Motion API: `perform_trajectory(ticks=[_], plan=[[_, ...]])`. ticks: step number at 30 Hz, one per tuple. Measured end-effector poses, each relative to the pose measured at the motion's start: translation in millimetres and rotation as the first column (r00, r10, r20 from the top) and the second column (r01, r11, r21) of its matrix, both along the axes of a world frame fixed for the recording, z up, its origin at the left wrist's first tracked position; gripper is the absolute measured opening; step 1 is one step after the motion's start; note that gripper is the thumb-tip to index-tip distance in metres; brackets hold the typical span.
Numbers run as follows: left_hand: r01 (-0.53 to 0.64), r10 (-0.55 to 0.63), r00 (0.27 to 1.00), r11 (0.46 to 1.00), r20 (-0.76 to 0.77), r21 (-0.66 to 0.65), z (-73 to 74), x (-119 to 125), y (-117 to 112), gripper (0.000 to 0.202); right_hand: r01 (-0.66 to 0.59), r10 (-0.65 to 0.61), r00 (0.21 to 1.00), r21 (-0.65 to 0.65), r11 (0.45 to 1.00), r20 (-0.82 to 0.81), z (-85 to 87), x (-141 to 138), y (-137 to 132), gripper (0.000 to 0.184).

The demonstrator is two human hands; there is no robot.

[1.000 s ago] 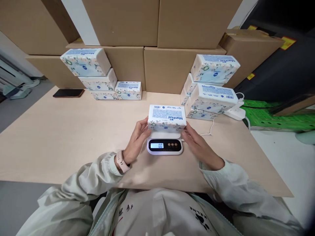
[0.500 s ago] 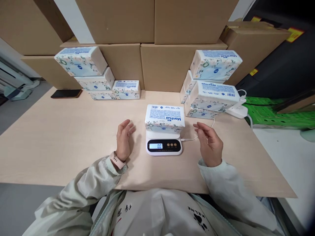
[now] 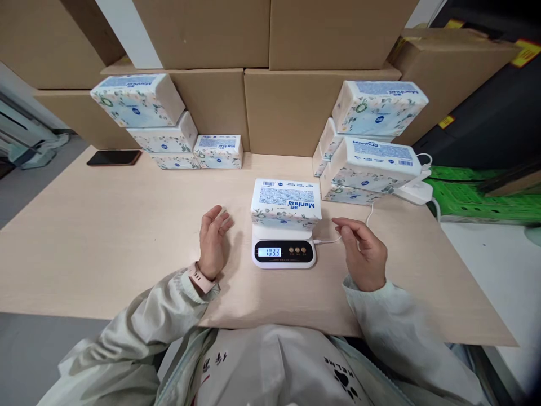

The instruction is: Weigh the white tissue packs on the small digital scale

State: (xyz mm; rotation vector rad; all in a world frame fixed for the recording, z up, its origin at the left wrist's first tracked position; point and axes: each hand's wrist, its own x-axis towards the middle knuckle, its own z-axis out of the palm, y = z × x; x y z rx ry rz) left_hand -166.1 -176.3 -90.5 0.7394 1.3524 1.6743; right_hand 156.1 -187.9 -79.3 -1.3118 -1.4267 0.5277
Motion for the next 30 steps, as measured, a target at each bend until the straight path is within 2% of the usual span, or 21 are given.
perform_trajectory(ticks=[7,11,15,18,20,22,24,26,27,29,30], plan=[[-0.006,0.006,1.0,1.0,0.023,0.007,-1.2,0.7,0.9,0.047,0.02,-0.02,1.0,-0.011,1.0,-0.002,1.1,0.0,0.3,0.024],[0.005,-0.005,1.0,1.0,-0.015,0.017,-1.2,-1.3,-0.7,0.044,0.015,-0.014,0.999,-0.016,1.0,0.029,1.9,-0.9,-0.5,0.028],[0.148,-0.119,0.953,0.985,-0.277,0.088,4.3,-8.2,3.1,0.051,-0.092,0.099,0.992,-0.088,0.992,0.075,0.5,-8.8,2.5,0.049],[0.29,-0.244,0.879,0.956,-0.409,0.053,14.7,-7.4,11.9,0.06,-0.227,0.246,0.965,-0.18,0.957,0.09,-0.9,-22.2,7.3,0.073],[0.427,-0.381,0.82,0.904,-0.428,0.013,25.8,0.3,17.6,0.067,-0.283,0.311,0.944,-0.222,0.933,0.107,-1.7,-32.1,9.3,0.083],[0.574,-0.509,0.739,0.818,-0.441,0.018,40.5,13.7,21.5,0.071,-0.294,0.319,0.942,-0.204,0.934,0.106,-2.1,-39.5,10.3,0.09],[0.689,-0.587,0.659,0.722,-0.47,0.065,58.5,31.9,24.9,0.072,-0.227,0.235,0.968,-0.095,0.969,0.083,0.3,-40.6,13.1,0.095],[0.755,-0.584,0.601,0.639,-0.546,0.148,78.7,54.7,31.8,0.076,-0.062,0.06,0.998,0.117,0.991,0.021,8.8,-32.5,21.2,0.094],[0.777,-0.555,0.579,0.597,-0.597,0.199,89.0,67.9,38.1,0.077,0.045,-0.04,0.999,0.246,0.968,-0.024,15.9,-24.7,27.9,0.091],[0.804,-0.463,0.553,0.515,-0.693,0.297,108.1,98.0,58.4,0.077,0.217,-0.191,0.976,0.485,0.847,-0.104,34.6,-3.3,45.4,0.085],[0.811,-0.419,0.547,0.482,-0.725,0.333,115.9,114.3,72.1,0.076,0.259,-0.235,0.965,0.563,0.785,-0.117,44.7,9.0,55.4,0.082]])
